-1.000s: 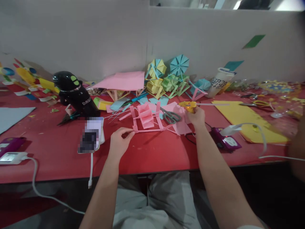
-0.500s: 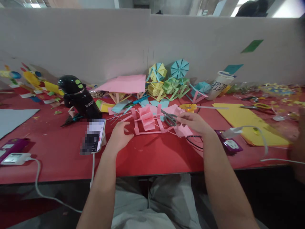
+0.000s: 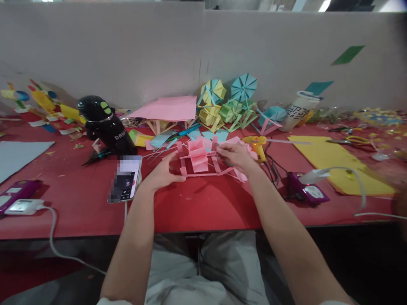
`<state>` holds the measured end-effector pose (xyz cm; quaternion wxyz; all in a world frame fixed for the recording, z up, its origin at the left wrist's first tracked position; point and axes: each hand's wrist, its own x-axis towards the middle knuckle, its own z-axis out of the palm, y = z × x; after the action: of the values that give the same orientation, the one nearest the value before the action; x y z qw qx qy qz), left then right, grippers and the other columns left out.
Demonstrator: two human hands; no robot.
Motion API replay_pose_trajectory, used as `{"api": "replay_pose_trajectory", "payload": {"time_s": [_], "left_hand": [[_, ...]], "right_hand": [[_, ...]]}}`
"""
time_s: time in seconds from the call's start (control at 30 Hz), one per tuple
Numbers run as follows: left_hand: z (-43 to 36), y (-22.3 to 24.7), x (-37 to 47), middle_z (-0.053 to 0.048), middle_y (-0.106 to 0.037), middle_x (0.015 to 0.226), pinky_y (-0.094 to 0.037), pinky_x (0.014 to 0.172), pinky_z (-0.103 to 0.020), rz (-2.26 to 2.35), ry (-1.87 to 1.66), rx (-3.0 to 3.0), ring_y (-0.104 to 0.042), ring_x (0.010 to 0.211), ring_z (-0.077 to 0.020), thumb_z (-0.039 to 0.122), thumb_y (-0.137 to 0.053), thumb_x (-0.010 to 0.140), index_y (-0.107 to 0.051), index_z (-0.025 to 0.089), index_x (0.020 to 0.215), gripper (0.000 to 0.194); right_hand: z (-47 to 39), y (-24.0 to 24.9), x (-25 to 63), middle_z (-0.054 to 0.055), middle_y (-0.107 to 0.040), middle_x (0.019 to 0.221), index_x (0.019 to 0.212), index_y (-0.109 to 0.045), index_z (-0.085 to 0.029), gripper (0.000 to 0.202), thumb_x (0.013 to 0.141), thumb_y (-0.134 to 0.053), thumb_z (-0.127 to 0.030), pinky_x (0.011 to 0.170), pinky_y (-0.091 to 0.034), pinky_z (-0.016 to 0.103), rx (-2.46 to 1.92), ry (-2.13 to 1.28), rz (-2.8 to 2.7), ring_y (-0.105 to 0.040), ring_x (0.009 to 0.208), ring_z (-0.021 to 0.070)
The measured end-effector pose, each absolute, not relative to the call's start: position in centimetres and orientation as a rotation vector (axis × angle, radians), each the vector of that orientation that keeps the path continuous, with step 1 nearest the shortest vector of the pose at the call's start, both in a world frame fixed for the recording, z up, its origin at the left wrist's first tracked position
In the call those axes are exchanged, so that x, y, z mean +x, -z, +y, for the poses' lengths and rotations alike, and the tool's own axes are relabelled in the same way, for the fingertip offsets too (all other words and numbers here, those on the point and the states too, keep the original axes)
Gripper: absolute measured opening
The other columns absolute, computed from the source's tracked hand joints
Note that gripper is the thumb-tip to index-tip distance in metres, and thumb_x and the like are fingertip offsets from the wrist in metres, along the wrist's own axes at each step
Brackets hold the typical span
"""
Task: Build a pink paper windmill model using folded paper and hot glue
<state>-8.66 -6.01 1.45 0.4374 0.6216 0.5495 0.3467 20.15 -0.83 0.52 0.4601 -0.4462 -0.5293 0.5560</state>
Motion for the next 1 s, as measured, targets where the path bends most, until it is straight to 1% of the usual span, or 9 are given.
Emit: {"api": "replay_pose_trajectory", "payload": {"time_s": [0.1, 0.13, 0.27, 0.37, 0.5, 0.63, 0.77, 0.87, 1.0], "left_hand": [[-6.0, -1.3, -8.6, -0.015, -0.049, 0.149, -0.059, 0.081, -0.038, 1.305, -0.897, 1.441, -0.068, 0.098, -0.0216, 0.007, -0.075, 0.060, -0.055, 0.024, 0.136, 0.081], [-5.9, -1.3, -8.6, -0.014, -0.052, 0.147, -0.059, 0.079, -0.037, 1.303, -0.928, 1.414, -0.068, 0.095, -0.0197, 0.003, -0.070, 0.062, -0.057, 0.023, 0.133, 0.075], [-5.0, -0.9, -8.5, -0.013, -0.068, 0.122, -0.056, 0.091, -0.039, 1.323, -1.067, 1.354, -0.069, 0.097, -0.0183, 0.002, -0.061, 0.066, -0.064, 0.015, 0.116, 0.051], [-4.4, -0.5, -8.3, -0.011, -0.071, 0.109, -0.054, 0.096, -0.042, 1.313, -1.125, 1.297, -0.069, 0.100, -0.0208, 0.004, -0.064, 0.066, -0.066, 0.013, 0.106, 0.041], [-4.1, 0.0, -8.1, -0.010, -0.072, 0.100, -0.055, 0.094, -0.044, 1.335, -1.145, 1.256, -0.070, 0.098, -0.0224, 0.005, -0.068, 0.063, -0.066, 0.013, 0.101, 0.038], [-4.1, 0.0, -8.0, -0.011, -0.072, 0.101, -0.056, 0.092, -0.043, 1.352, -1.154, 1.284, -0.070, 0.097, -0.0223, 0.010, -0.072, 0.065, -0.067, 0.013, 0.102, 0.038], [-4.1, 0.0, -8.1, -0.011, -0.073, 0.103, -0.056, 0.091, -0.044, 1.340, -1.188, 1.316, -0.070, 0.099, -0.0238, 0.020, -0.075, 0.069, -0.069, 0.015, 0.102, 0.034], [-4.0, 0.0, -8.1, -0.010, -0.075, 0.098, -0.056, 0.091, -0.045, 1.312, -1.220, 1.321, -0.072, 0.091, -0.0226, 0.026, -0.075, 0.071, -0.071, 0.016, 0.099, 0.030], [-3.9, 0.0, -7.8, -0.007, -0.075, 0.089, -0.057, 0.089, -0.044, 1.257, -1.261, 1.249, -0.073, 0.080, -0.0205, 0.029, -0.077, 0.069, -0.072, 0.016, 0.093, 0.028]], "right_hand": [[-1.4, -0.4, 20.0, 0.001, -0.069, 0.072, 0.078, -0.069, -0.019, 0.039, 0.057, -0.090, -0.044, 0.065, -0.054, 0.025, -1.113, -1.430, -1.246, -0.065, 0.067, 0.0127], [-1.5, -0.5, 19.9, 0.002, -0.069, 0.072, 0.079, -0.069, -0.019, 0.039, 0.057, -0.090, -0.043, 0.065, -0.054, 0.026, -1.114, -1.442, -1.233, -0.066, 0.067, 0.0129], [-1.6, -0.5, 19.9, 0.004, -0.071, 0.076, 0.082, -0.069, -0.018, 0.038, 0.059, -0.090, -0.040, 0.065, -0.055, 0.025, -1.125, -1.451, -1.218, -0.067, 0.068, 0.0132], [-1.5, -0.2, 20.0, 0.005, -0.072, 0.078, 0.083, -0.070, -0.019, 0.034, 0.064, -0.087, -0.041, 0.060, -0.054, 0.025, -1.122, -1.434, -1.271, -0.066, 0.067, 0.0137], [-1.3, 0.2, 19.9, 0.004, -0.072, 0.076, 0.082, -0.070, -0.021, 0.030, 0.068, -0.084, -0.043, 0.058, -0.053, 0.027, -1.104, -1.438, -1.316, -0.064, 0.063, 0.0143], [-1.3, 0.0, 19.5, 0.003, -0.071, 0.077, 0.080, -0.070, -0.020, 0.030, 0.064, -0.086, -0.039, 0.065, -0.055, 0.026, -1.096, -1.454, -1.241, -0.065, 0.067, 0.0131], [-1.5, -0.6, 19.2, 0.004, -0.072, 0.078, 0.080, -0.070, -0.020, 0.028, 0.063, -0.088, -0.032, 0.071, -0.057, 0.029, -1.118, -1.513, -1.169, -0.069, 0.074, 0.0157], [-1.7, -0.9, 19.2, 0.005, -0.072, 0.079, 0.078, -0.070, -0.020, 0.023, 0.064, -0.087, -0.026, 0.073, -0.059, 0.030, -1.147, -1.545, -1.107, -0.070, 0.075, 0.0169], [-1.8, -1.1, 19.2, 0.006, -0.073, 0.078, 0.077, -0.071, -0.020, 0.019, 0.066, -0.085, -0.021, 0.071, -0.059, 0.029, -1.170, -1.572, -1.029, -0.070, 0.073, 0.0165]]}}
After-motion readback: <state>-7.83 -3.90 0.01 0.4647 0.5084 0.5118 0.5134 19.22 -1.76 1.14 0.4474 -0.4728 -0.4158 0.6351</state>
